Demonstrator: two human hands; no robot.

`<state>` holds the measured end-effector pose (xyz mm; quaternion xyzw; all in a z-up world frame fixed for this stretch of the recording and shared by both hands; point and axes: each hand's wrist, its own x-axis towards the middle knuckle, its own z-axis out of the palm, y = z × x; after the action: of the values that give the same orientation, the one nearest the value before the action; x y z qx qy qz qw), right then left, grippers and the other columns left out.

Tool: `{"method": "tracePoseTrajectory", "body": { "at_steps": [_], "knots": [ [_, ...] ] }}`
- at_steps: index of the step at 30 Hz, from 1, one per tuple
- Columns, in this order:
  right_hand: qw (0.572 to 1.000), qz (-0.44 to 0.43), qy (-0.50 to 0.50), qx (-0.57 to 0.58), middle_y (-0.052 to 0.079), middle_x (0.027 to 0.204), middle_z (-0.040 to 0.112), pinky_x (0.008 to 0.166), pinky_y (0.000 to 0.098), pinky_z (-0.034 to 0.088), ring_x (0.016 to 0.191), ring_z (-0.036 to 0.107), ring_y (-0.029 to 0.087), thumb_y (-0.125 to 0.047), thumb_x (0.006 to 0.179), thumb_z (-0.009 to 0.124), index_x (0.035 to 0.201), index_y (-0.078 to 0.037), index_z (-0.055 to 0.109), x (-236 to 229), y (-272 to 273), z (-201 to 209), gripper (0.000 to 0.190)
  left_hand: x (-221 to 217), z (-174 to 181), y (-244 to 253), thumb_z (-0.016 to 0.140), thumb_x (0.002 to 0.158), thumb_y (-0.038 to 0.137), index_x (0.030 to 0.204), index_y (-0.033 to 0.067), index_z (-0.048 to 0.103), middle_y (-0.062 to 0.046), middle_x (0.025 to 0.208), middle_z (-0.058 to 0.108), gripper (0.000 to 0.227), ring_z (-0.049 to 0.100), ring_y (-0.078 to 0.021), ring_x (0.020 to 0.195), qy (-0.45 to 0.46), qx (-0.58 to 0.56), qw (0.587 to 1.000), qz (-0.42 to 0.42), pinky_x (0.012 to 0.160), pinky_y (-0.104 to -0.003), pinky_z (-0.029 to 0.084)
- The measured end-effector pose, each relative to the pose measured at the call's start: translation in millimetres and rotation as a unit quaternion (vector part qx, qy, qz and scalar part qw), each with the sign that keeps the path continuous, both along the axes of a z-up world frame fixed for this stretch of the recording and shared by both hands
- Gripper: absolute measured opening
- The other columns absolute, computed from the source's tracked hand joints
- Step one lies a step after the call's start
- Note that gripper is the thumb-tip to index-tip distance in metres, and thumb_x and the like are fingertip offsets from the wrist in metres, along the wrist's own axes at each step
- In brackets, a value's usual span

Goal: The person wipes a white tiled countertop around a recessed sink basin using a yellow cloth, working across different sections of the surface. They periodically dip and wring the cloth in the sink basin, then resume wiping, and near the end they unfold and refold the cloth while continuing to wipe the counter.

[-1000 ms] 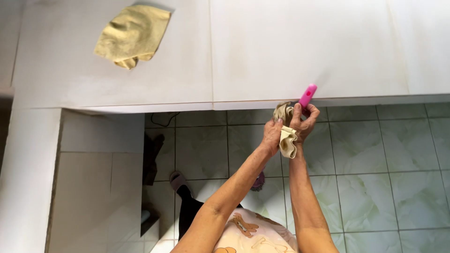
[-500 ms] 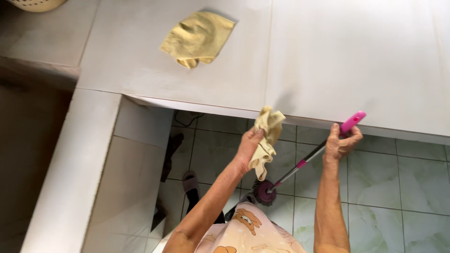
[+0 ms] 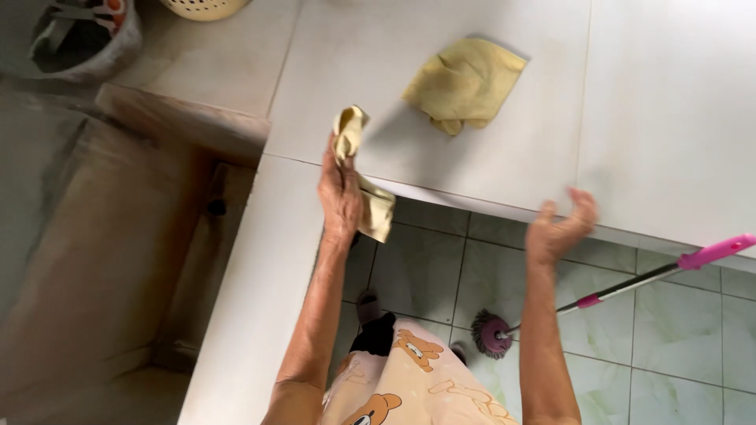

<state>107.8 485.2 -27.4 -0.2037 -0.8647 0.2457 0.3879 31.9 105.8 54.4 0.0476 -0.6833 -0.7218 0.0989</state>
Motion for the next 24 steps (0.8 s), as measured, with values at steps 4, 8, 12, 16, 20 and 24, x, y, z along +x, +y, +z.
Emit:
{"method": "tracePoseTrajectory", "body": {
  "at_steps": [4,8,12,16,20,24],
  "knots": [
    [0.987,0.156,-0.028,0.009,0.02,0.137,0.061,0.114,0.0493,0.033,0.132,0.051,0.038,-0.001,0.086,0.074,0.125,-0.006,0.065,-55,-112,41,0.04,-41,-34,-61,0.045,0.114,0.017,0.158,-0.0002,0.041,-0.024,0.162,0.044,0.047,0.042,-0.0387,0.15,0.175,-0.348,0.916,0.098,0.125,-0.044,0.036],
    [0.975,0.22,-0.01,-0.02,0.016,0.133,0.064,0.111,0.0468,0.039,0.126,0.053,0.037,-0.005,0.091,0.071,0.125,-0.009,0.065,-89,-189,51,0.034,-50,-54,-66,0.052,0.102,0.027,0.15,-0.0009,0.044,-0.025,0.158,0.037,0.056,0.033,-0.0421,0.146,0.004,-0.554,0.831,0.057,0.119,-0.058,0.024],
    [0.949,0.307,-0.018,-0.073,0.013,0.128,0.066,0.107,0.0453,0.044,0.122,0.057,0.035,-0.006,0.094,0.068,0.123,-0.01,0.065,-98,-226,48,0.029,-55,-83,-44,0.048,0.107,0.028,0.151,0.0008,0.048,-0.025,0.161,0.038,0.052,0.033,-0.042,0.149,-0.019,-0.561,0.824,0.083,0.122,-0.057,0.022],
    [0.95,0.293,-0.046,-0.095,0.013,0.128,0.067,0.1,0.0431,0.05,0.118,0.059,0.032,-0.002,0.093,0.065,0.12,-0.01,0.068,-98,-219,35,0.028,-58,-102,2,0.049,0.105,0.021,0.151,-0.0005,0.048,-0.024,0.161,0.039,0.051,0.036,-0.0408,0.15,0.059,-0.605,0.792,0.051,0.124,-0.056,0.023],
    [0.947,0.284,-0.054,-0.139,0.012,0.127,0.067,0.09,0.0387,0.055,0.118,0.06,0.03,-0.003,0.095,0.065,0.119,-0.01,0.069,-100,-174,45,0.026,-50,-84,59,0.053,0.103,0.019,0.147,-0.0082,0.046,-0.028,0.161,0.038,0.052,0.034,-0.0436,0.151,0.063,-0.542,0.838,-0.012,0.125,-0.055,0.023],
    [0.955,0.209,-0.086,-0.19,0.007,0.121,0.067,0.081,0.0322,0.053,0.102,0.064,0.019,-0.005,0.098,0.064,0.12,-0.009,0.069,-104,-132,53,0.023,-44,-83,91,0.056,0.099,0.014,0.149,-0.0077,0.045,-0.027,0.162,0.035,0.055,0.032,-0.0417,0.152,0.076,-0.53,0.844,-0.034,0.125,-0.057,0.021]
  ]
}}
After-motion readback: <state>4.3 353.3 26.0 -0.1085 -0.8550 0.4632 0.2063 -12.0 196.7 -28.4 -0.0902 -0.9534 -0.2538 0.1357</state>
